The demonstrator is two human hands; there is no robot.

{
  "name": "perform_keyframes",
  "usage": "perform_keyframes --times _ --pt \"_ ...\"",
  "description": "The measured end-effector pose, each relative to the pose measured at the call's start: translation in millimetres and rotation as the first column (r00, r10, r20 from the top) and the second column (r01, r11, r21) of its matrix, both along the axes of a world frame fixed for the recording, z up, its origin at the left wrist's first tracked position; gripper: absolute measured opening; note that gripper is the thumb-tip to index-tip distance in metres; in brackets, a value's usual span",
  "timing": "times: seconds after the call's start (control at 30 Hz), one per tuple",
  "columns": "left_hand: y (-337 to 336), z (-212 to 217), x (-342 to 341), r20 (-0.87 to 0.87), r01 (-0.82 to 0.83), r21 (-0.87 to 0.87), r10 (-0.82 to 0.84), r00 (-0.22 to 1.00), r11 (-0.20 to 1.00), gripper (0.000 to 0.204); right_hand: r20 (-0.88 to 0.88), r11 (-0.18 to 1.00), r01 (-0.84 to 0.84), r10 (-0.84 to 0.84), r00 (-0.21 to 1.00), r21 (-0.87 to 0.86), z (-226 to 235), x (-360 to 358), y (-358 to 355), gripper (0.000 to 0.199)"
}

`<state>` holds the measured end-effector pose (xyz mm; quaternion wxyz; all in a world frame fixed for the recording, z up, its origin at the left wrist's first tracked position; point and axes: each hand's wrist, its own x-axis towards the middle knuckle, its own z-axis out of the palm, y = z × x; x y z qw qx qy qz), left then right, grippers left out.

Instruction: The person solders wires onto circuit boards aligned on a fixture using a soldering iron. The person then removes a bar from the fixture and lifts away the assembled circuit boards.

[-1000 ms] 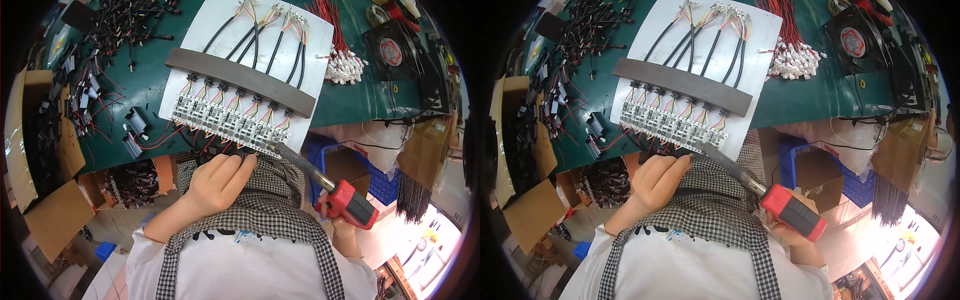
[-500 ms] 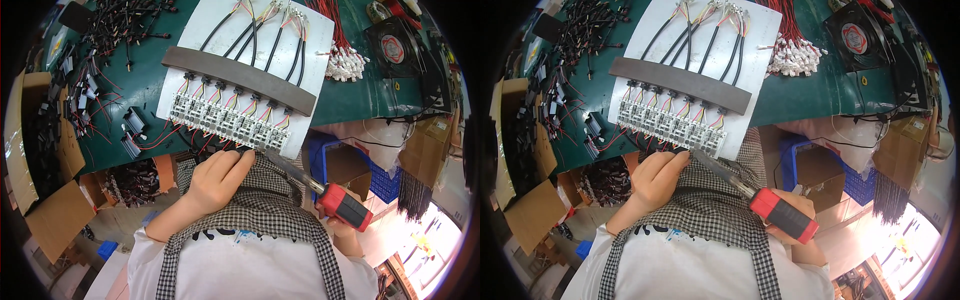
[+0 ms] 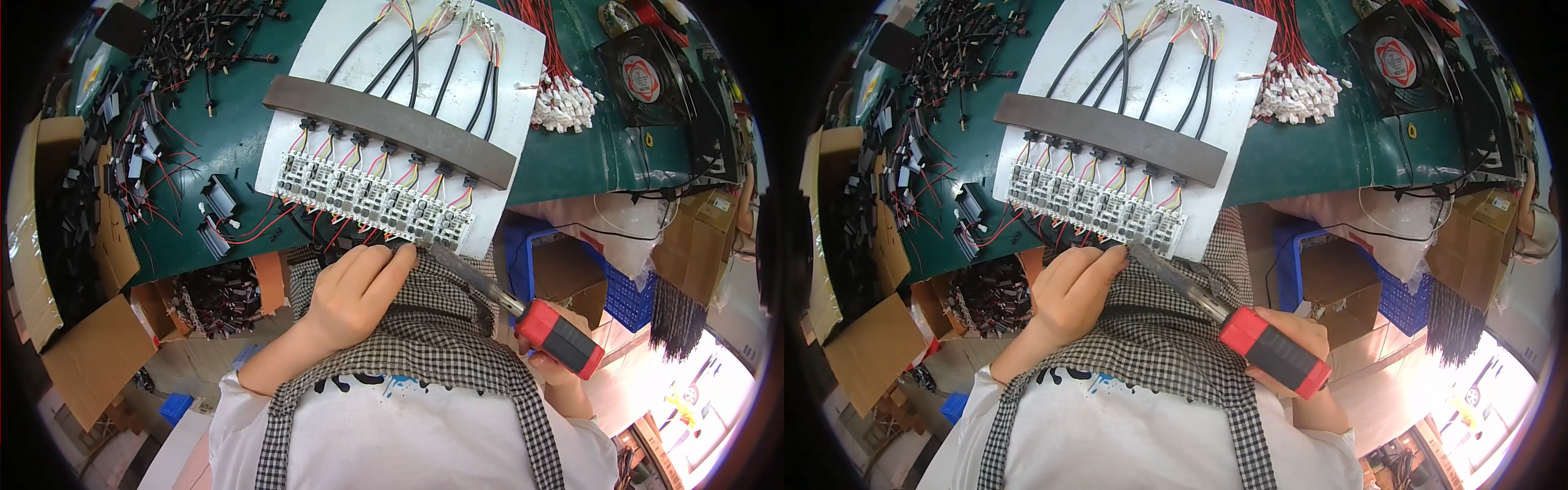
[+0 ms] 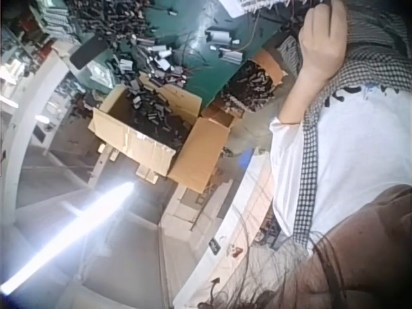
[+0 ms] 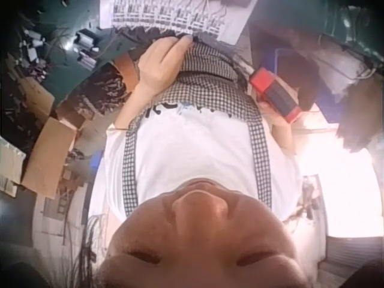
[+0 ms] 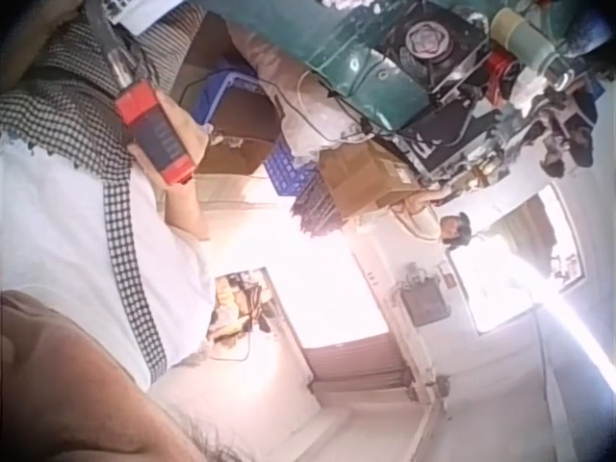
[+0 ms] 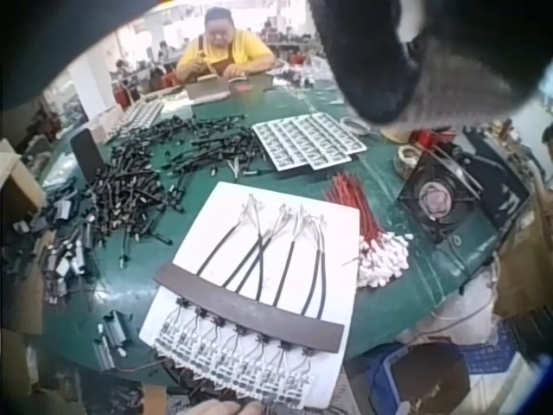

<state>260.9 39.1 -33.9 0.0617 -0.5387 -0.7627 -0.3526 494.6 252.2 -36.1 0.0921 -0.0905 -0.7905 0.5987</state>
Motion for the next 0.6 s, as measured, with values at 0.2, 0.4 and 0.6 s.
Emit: perform_keyframes --times 0.2,0.4,0.6 --pt "2 1 1 0.016 -0.013 0.014 0.012 1.000 1.000 0.028 0.036 0.996 0.059 -0.057 0.998 -0.068 -3 10 -2 0.067" --pt "3 2 2 0.027 -0.036 0.018 0.035 0.999 0.999 0.029 -0.044 1.000 0.003 -0.003 0.999 0.000 -4 0 -1 0.066" --pt "3 3 2 0.030 -0.045 0.012 0.045 0.999 0.999 0.029 0.030 0.990 0.124 -0.122 0.992 -0.061 -6 14 -8 0.058"
